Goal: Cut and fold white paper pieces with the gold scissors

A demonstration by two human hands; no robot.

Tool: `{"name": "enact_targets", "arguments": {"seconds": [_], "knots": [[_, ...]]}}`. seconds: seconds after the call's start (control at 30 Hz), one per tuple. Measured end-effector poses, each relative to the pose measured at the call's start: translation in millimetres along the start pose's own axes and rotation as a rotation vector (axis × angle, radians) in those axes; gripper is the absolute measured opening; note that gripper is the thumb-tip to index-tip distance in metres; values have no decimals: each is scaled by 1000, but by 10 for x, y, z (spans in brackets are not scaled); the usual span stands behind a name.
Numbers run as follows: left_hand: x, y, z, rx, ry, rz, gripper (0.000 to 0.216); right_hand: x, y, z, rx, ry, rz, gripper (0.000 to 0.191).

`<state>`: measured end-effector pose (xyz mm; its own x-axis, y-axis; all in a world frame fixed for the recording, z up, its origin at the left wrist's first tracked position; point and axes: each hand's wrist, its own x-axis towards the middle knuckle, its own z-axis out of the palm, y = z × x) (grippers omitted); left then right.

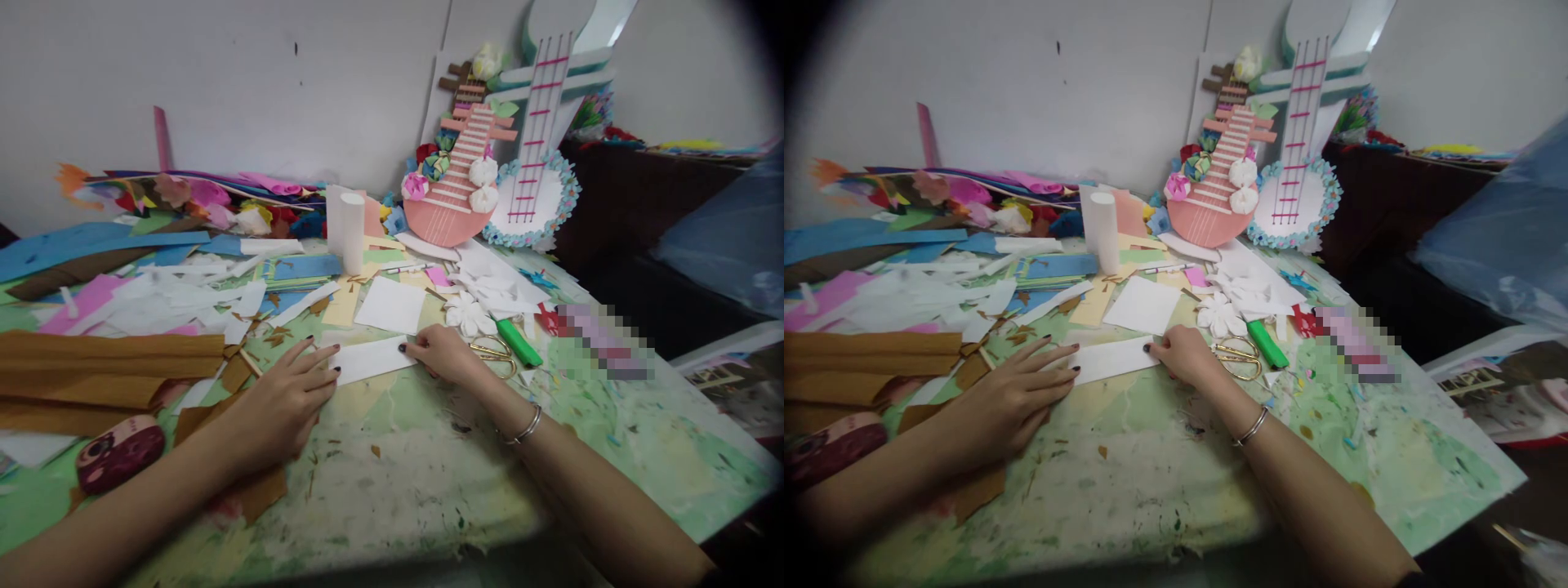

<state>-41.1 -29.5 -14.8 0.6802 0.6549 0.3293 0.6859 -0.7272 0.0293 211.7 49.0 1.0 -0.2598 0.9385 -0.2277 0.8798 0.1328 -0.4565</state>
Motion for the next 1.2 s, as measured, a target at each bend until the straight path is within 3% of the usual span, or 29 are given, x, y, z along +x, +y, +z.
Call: {"name": "enact_targets", "arguments": {"seconds": [0.4, 0.63, 0.9, 1.03, 1.2], "knots": [[-58, -124, -89, -102, -8, -12, 33, -18, -46, -10, -131, 51, -10, 37], [154, -181, -9, -186, 193, -176, 27, -17, -39, 14, -162, 79, -29, 37], [738, -250, 108, -290, -227, -428, 26, -44, -3, 52, -182, 170, -87, 31], [780, -343, 126, -470, -337, -495, 22, -259, -58, 15, -37, 312, -290, 25], [696, -404, 123, -570, -302, -399, 22, -1019, -196, -155, 56, 516, -697, 36]]}}
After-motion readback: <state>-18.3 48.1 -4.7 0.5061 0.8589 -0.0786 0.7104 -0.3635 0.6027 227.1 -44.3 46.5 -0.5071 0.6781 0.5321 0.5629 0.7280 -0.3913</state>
